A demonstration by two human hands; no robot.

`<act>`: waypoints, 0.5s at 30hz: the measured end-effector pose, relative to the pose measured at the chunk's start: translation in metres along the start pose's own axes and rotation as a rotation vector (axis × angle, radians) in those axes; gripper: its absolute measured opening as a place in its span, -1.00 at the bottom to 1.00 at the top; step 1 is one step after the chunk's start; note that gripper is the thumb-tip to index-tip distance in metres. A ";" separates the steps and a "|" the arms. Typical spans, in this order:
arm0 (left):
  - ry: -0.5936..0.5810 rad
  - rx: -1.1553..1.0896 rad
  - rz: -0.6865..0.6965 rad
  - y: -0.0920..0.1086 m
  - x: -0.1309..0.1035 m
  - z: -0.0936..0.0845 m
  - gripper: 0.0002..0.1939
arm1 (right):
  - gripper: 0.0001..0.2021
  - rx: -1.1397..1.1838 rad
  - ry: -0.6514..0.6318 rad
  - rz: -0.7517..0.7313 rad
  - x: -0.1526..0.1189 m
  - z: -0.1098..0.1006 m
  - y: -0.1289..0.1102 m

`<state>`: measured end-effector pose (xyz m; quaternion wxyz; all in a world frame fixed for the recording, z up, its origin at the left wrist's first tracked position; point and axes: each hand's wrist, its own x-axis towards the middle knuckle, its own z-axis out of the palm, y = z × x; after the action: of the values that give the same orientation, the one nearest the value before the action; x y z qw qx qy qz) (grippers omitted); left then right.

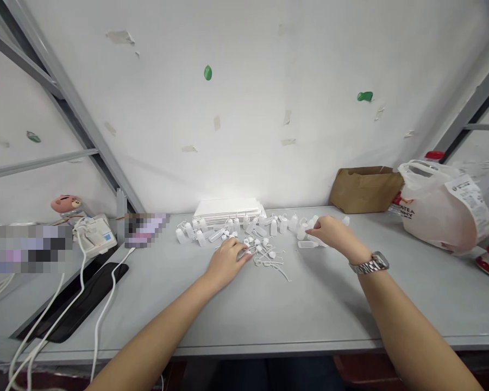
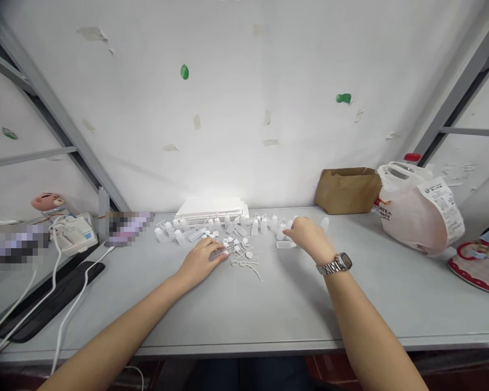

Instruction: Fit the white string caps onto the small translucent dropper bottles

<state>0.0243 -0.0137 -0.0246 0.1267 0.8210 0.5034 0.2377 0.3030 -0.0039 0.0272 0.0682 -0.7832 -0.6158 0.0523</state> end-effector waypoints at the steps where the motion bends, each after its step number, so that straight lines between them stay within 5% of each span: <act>1: 0.000 -0.002 0.014 0.000 0.000 0.001 -0.73 | -0.81 -0.019 -0.019 -0.003 -0.001 -0.001 0.000; 15: -0.049 0.014 0.034 -0.005 0.002 0.004 -0.83 | -0.86 -0.059 -0.182 -0.190 -0.025 0.012 -0.026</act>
<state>0.0233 -0.0099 -0.0303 0.1294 0.8358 0.4878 0.2160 0.2700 -0.0216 0.0202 -0.0064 -0.7151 -0.6920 0.0986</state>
